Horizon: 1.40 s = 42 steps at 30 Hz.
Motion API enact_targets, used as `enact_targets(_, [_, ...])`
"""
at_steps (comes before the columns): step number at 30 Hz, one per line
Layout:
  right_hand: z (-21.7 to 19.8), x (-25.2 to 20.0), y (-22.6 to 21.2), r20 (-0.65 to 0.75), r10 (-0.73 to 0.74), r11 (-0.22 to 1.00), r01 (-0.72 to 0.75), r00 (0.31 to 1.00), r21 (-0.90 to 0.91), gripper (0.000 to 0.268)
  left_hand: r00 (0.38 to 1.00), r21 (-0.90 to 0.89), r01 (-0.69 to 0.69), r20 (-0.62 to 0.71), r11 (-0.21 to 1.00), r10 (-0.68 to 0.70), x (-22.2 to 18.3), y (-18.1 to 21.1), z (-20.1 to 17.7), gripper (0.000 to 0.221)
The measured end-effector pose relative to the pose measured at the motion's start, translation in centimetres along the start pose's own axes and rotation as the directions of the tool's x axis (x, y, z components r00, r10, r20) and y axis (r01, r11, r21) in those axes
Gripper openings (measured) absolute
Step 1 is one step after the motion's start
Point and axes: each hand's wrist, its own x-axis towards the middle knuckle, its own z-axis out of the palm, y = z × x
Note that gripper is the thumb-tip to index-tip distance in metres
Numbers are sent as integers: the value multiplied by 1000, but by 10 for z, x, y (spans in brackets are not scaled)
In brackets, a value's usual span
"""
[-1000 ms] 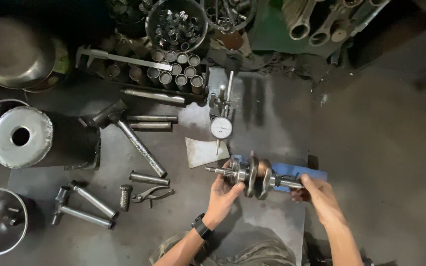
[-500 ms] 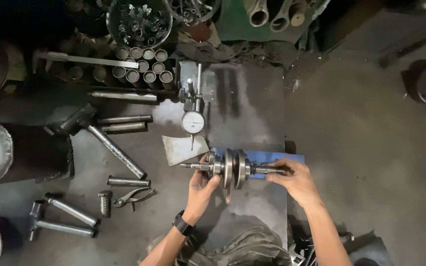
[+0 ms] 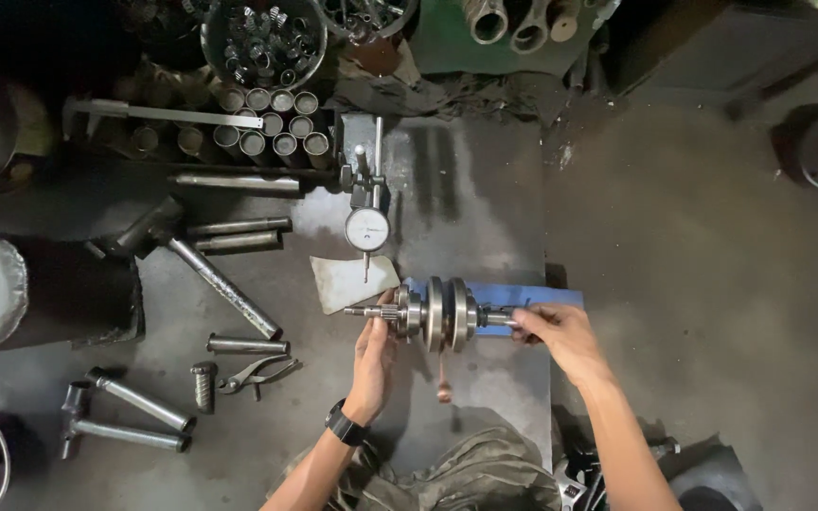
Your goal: Inspecting a motorcycle crankshaft and connecting rod using a dial indicator to check for runout.
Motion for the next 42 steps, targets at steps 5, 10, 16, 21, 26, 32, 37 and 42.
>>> enact_targets(5, [-2,-7,-9,7,-163,979,163,987,-125,25,999,47,20,-29,999,-19,-1,-3,-3,65])
enact_targets(10, [6,-16,-25,23,-175,984,175,984,-31,35,1000,9,15,1,1000,-15,-1,-9,-9,64])
enact_targets(16, [0,-3,-4,-23,9,999,-10,1000,-42,33,999,-26,-16,32,1000,16,1,-12,-10,66])
enact_targets(21, [3,-17,-24,4,-87,988,86,996,-125,27,999,-12,-2,42,1000,3,-1,-8,-8,69])
enact_targets(26, [-4,-10,-5,-6,-264,864,239,965,442,39,999,15,-38,19,999,38,-2,-3,-3,67])
enact_targets(32, [31,56,120,-143,-169,979,149,975,-141,18,992,-5,23,-128,1000,-23,-2,-2,5,55])
enact_targets(37, [87,131,201,-199,-358,802,191,912,-566,19,985,-104,57,-154,993,-72,-5,6,15,47])
enact_targets(42, [74,112,180,-270,-470,738,206,841,-642,25,986,-149,50,-149,988,-72,-4,8,17,46])
